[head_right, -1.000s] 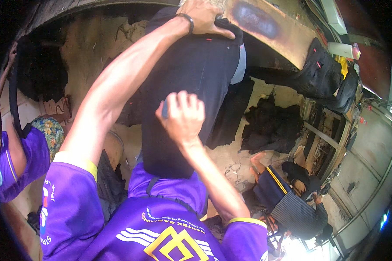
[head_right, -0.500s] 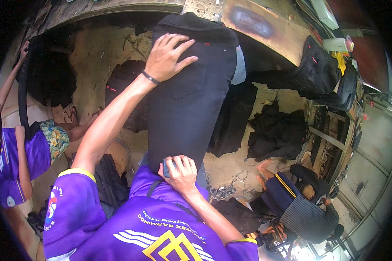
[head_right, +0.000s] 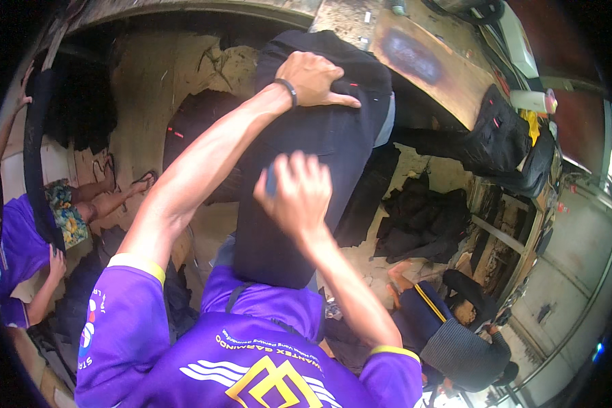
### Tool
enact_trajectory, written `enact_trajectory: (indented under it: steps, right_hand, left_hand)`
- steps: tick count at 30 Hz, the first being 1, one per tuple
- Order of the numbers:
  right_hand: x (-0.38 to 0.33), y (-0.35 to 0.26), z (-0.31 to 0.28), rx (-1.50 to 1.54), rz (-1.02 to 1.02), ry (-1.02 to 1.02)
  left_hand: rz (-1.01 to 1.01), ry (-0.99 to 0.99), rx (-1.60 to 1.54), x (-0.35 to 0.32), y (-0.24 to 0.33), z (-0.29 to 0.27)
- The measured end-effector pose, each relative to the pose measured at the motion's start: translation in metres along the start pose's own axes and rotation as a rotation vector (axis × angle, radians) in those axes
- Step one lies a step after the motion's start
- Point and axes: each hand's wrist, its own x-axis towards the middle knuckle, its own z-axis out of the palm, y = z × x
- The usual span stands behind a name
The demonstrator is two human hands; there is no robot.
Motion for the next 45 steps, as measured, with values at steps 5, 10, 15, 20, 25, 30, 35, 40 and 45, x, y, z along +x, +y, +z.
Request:
enact_trajectory:
  steps: [5, 10, 15, 20, 25, 30, 35, 40, 45]
  right_hand:
    - [-0.011, -0.032, -0.013, -0.059, -0.011, -0.029]
    - [-0.039, -0.04, -0.023, 0.125, -0.094, -0.18]
    - [0.006, -0.034, -0.003, -0.079, -0.016, -0.077]
    - [-0.004, -0.052, -0.023, 0.104, -0.071, -0.315]
    - [0.039, -0.036, 0.004, -0.064, -0.019, -0.196]
    - [-0.051, -0.05, -0.014, 0.165, -0.029, -0.22]
    - [-0.203, -0.045, -0.064, 0.2, 0.733, -0.071]
    - [-0.255, -0.027, -0.06, 1.298, 1.386, -0.359]
    - [-0.317, -0.049, -0.065, 0.836, 1.214, -0.566]
  left_hand:
    - [-0.02, -0.012, -0.015, -0.001, 0.001, 0.004]
    - [-0.051, -0.029, -0.016, -0.001, 0.003, 0.002]
    - [-0.034, -0.032, -0.029, 0.001, 0.001, -0.003]
    - [-0.028, -0.094, -0.037, 0.004, -0.002, -0.003]
    - [-0.008, -0.107, -0.041, 0.002, -0.003, -0.001]
    - [0.001, -0.014, -0.024, -0.003, -0.003, 0.0]
    - [-0.038, -0.016, -0.033, 0.003, -0.003, -0.001]
    - [0.048, 0.526, -0.052, -0.02, 0.0, 0.002]
    - [-1.016, 0.455, -0.599, -0.114, -0.019, 0.041]
